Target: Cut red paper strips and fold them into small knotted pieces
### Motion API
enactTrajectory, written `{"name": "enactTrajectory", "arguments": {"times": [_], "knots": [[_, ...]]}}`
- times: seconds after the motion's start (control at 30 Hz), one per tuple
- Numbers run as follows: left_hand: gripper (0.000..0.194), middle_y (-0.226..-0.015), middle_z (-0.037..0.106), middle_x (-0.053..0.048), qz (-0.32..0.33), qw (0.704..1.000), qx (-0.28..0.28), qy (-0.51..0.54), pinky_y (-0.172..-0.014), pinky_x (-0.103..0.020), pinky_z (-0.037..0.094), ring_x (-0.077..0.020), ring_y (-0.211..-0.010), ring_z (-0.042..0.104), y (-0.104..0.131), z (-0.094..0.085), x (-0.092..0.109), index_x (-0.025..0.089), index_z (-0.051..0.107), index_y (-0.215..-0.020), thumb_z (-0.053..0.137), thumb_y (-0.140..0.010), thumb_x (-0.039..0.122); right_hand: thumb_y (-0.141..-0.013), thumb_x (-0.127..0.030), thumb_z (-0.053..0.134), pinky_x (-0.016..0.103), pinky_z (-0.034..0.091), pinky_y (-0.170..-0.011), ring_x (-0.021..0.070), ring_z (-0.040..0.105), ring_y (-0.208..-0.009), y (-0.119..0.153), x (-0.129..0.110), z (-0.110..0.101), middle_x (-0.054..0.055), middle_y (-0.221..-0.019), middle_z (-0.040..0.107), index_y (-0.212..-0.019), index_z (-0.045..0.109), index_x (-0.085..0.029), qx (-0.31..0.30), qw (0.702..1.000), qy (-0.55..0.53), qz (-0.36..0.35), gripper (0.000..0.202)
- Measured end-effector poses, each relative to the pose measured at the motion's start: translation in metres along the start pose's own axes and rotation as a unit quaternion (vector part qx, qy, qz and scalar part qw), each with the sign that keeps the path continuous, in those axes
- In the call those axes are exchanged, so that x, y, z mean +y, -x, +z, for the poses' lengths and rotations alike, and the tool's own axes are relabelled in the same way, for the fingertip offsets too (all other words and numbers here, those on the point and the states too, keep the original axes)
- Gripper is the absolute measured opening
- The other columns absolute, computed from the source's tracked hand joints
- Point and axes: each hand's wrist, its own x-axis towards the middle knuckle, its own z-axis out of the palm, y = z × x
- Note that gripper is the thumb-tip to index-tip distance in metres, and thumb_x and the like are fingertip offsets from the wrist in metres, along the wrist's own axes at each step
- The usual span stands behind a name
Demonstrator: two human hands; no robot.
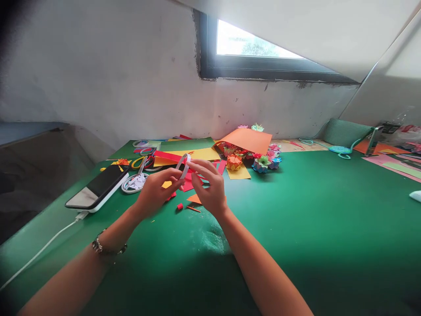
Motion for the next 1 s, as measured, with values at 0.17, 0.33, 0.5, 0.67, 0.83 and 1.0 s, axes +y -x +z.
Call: {"name": "enactTrajectory", "arguments": {"times": [0.17, 0.33, 0.5, 0.67, 0.83, 1.0], "knots": [[0.012, -0.062, 0.054, 0.003, 0.023, 0.999, -0.015, -0.04, -0.05, -0.018, 0.037, -0.0085, -0.052, 0.048, 0.001, 0.0, -0.004, 0.019, 0.054, -0.078, 0.047, -0.08, 0.028, -0.075, -0.016, 0.056, 0.03, 0.052, -0.068, 0.0138, 0.058, -0.079, 0.003, -0.006, 0.001, 0.002, -0.082, 0.062, -0.081, 0.064, -0.023, 0.004, 1.0, 0.013, -0.014, 0.012], [0.011, -0.054, 0.044, 0.006, 0.039, 0.994, -0.054, -0.089, -0.044, -0.019, 0.027, -0.0074, -0.043, 0.033, 0.004, 0.002, -0.001, 0.018, 0.046, -0.078, 0.036, -0.082, 0.022, -0.075, -0.014, 0.056, 0.028, 0.05, -0.063, 0.0121, 0.056, -0.073, 0.004, -0.008, 0.001, 0.0, -0.075, 0.058, -0.071, 0.056, -0.02, 0.007, 1.0, -0.011, 0.012, 0.007], [0.012, -0.046, 0.048, 0.005, 0.07, 0.982, 0.035, -0.173, -0.047, -0.021, 0.027, -0.0095, -0.043, 0.038, 0.005, 0.002, 0.0, 0.019, 0.05, -0.074, 0.041, -0.077, 0.027, -0.074, -0.016, 0.057, 0.028, 0.051, -0.064, 0.0111, 0.057, -0.067, 0.006, -0.014, 0.001, -0.001, -0.071, 0.06, -0.077, 0.056, -0.021, -0.005, 0.999, -0.005, 0.036, 0.006], [0.018, -0.039, 0.048, 0.006, 0.071, 0.97, 0.127, -0.194, -0.047, -0.02, 0.03, -0.0085, -0.039, 0.04, 0.005, 0.0, -0.002, 0.02, 0.056, -0.061, 0.049, -0.073, 0.031, -0.076, -0.015, 0.054, 0.027, 0.052, -0.065, 0.0118, 0.061, -0.07, 0.007, -0.018, 0.004, -0.001, -0.076, 0.066, -0.087, 0.061, -0.023, -0.045, 0.997, 0.063, -0.013, 0.015], [0.017, -0.041, 0.055, 0.004, 0.111, 0.958, 0.15, -0.218, -0.05, -0.021, 0.033, -0.0094, -0.042, 0.046, 0.005, -0.003, -0.003, 0.019, 0.06, -0.059, 0.053, -0.072, 0.027, -0.077, -0.014, 0.055, 0.027, 0.053, -0.062, 0.0126, 0.062, -0.07, 0.011, -0.019, 0.008, 0.001, -0.076, 0.067, -0.078, 0.064, -0.022, -0.017, 0.994, 0.101, -0.03, 0.011], [0.017, -0.046, 0.059, 0.003, 0.114, 0.957, 0.159, -0.213, -0.051, -0.022, 0.035, -0.0097, -0.045, 0.049, 0.006, -0.003, -0.001, 0.018, 0.06, -0.057, 0.055, -0.071, 0.025, -0.077, -0.012, 0.055, 0.028, 0.052, -0.065, 0.0137, 0.063, -0.071, 0.013, -0.023, 0.01, 0.002, -0.076, 0.067, -0.078, 0.064, -0.022, -0.009, 0.987, 0.144, -0.064, 0.013]]}}
